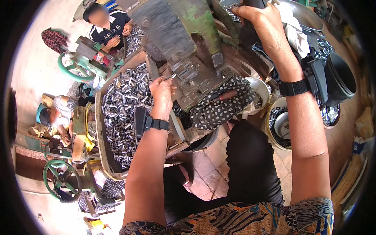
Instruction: Using a manual press to assemble or shape small metal components.
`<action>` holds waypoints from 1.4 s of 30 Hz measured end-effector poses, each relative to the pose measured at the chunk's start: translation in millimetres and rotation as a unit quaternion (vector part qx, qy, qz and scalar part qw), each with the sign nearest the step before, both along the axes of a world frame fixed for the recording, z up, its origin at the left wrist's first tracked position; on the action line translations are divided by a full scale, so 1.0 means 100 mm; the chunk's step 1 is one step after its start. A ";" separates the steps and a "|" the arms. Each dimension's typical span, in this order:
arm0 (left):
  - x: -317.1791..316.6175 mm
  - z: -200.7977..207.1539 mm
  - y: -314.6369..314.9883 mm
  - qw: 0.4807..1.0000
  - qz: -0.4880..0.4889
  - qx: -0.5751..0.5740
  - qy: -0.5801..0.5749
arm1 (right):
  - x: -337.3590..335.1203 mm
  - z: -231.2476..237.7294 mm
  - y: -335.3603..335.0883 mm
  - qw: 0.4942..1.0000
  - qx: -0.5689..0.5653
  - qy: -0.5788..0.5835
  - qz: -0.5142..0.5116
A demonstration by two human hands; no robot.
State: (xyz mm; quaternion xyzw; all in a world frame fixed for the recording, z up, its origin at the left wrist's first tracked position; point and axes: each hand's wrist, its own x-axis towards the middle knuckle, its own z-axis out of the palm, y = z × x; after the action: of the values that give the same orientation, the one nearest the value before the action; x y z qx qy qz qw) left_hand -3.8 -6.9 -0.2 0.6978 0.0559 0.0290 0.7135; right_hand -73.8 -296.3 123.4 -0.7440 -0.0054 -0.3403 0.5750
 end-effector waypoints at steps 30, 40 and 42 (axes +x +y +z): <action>-1.33 -0.16 2.00 0.823 0.015 0.562 -0.085 | -0.30 -1.14 2.29 0.882 -0.065 0.223 0.411; -1.25 -0.16 1.79 0.675 -0.067 0.729 -0.086 | -0.18 -1.50 2.98 0.854 -0.426 0.056 0.293; -1.24 -0.16 1.78 0.658 -0.065 0.742 -0.114 | -0.18 -1.51 3.03 0.862 -0.418 0.030 0.284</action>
State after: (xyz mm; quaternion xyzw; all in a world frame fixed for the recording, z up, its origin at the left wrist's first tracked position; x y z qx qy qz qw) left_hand -127.5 171.2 -16.6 0.9885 -0.1114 0.0944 -0.0400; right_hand -91.8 6.7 -27.8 -0.8906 -0.3410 -0.1059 0.2815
